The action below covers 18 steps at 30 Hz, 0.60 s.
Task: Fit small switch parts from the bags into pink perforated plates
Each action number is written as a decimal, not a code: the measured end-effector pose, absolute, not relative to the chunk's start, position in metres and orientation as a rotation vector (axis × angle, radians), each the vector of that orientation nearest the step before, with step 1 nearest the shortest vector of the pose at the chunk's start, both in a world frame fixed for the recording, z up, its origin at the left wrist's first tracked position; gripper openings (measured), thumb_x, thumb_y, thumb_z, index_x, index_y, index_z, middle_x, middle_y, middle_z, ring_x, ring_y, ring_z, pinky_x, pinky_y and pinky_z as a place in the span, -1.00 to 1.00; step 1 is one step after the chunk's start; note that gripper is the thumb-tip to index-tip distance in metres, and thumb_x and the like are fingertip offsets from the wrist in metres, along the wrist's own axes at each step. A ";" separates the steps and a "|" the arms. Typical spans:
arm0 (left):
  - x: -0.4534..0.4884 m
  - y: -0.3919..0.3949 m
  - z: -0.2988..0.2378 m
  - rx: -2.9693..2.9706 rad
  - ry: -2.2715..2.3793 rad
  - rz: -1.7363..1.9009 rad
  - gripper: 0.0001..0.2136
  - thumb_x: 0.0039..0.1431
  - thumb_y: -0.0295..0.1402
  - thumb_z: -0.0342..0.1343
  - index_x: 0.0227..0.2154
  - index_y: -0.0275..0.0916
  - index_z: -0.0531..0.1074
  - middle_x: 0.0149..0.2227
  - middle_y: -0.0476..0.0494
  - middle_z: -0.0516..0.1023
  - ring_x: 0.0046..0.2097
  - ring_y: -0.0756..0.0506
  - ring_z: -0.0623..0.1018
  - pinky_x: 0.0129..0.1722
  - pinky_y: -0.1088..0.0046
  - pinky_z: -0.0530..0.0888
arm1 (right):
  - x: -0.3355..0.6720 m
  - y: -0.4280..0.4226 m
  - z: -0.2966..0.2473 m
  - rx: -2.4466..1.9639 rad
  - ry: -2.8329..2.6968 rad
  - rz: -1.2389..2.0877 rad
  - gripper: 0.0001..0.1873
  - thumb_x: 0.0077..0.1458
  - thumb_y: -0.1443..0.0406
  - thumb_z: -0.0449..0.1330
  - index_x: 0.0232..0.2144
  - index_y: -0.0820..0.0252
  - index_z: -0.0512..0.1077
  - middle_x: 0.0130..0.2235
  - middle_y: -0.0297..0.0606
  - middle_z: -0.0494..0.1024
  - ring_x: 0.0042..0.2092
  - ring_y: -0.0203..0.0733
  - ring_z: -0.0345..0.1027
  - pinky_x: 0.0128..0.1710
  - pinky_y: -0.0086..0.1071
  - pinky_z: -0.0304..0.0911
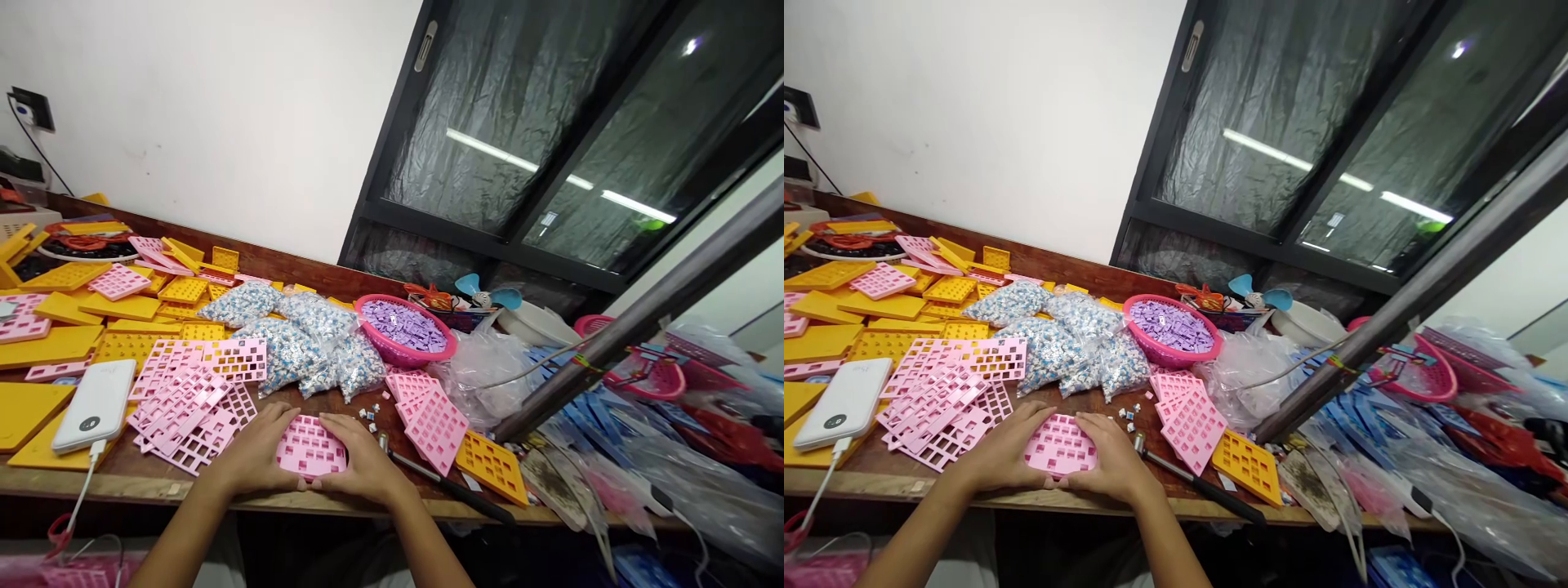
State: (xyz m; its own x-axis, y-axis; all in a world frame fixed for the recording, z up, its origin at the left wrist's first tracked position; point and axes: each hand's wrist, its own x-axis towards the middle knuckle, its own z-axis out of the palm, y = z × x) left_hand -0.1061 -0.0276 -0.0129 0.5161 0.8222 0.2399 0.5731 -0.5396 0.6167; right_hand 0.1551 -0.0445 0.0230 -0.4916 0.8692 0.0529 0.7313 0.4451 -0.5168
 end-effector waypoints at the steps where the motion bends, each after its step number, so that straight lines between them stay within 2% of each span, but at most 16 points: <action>1: -0.106 -0.028 -0.013 2.290 1.138 0.720 0.03 -0.19 0.17 0.39 0.34 -0.16 0.21 0.24 -0.33 0.33 0.27 -0.40 0.34 0.28 0.04 0.33 | 0.155 -0.044 0.022 -1.364 -2.378 0.627 0.16 -0.24 -0.21 0.47 0.32 0.16 0.31 0.35 0.02 0.30 0.35 0.25 0.13 0.37 0.08 0.01; 6: -0.107 -0.028 -0.013 2.273 1.105 0.791 -0.02 -0.19 0.13 0.40 0.32 -0.11 0.25 0.20 -0.30 0.36 0.23 -0.39 0.38 0.25 0.04 0.37 | 0.155 -0.045 0.021 -1.353 -2.379 0.646 0.15 -0.23 -0.21 0.47 0.31 0.17 0.32 0.34 0.04 0.31 0.35 0.25 0.15 0.36 0.09 0.04; 10: -0.107 -0.029 -0.015 2.266 1.105 0.789 0.00 -0.18 0.12 0.40 0.34 -0.08 0.21 0.22 -0.30 0.35 0.24 -0.40 0.37 0.25 0.02 0.36 | 0.154 -0.046 0.021 -1.354 -2.343 0.662 0.09 -0.21 -0.20 0.47 0.30 0.13 0.34 0.35 0.02 0.30 0.35 0.25 0.15 0.36 0.13 0.04; 18: -0.107 -0.029 -0.012 2.270 1.115 0.757 0.02 -0.20 0.18 0.39 0.33 -0.14 0.23 0.23 -0.32 0.35 0.25 -0.39 0.36 0.26 0.05 0.34 | 0.154 -0.044 0.016 -1.330 -2.375 0.684 0.13 -0.21 -0.19 0.48 0.32 0.15 0.30 0.36 0.02 0.27 0.36 0.21 0.13 0.37 0.06 0.03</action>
State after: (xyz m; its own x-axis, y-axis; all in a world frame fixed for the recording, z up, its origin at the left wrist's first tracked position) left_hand -0.1075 -0.0286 -0.0120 0.5109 0.8195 0.2597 0.5436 -0.5420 0.6408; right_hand 0.1544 -0.0443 0.0164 -0.5078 0.8598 0.0542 0.6994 0.4482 -0.5568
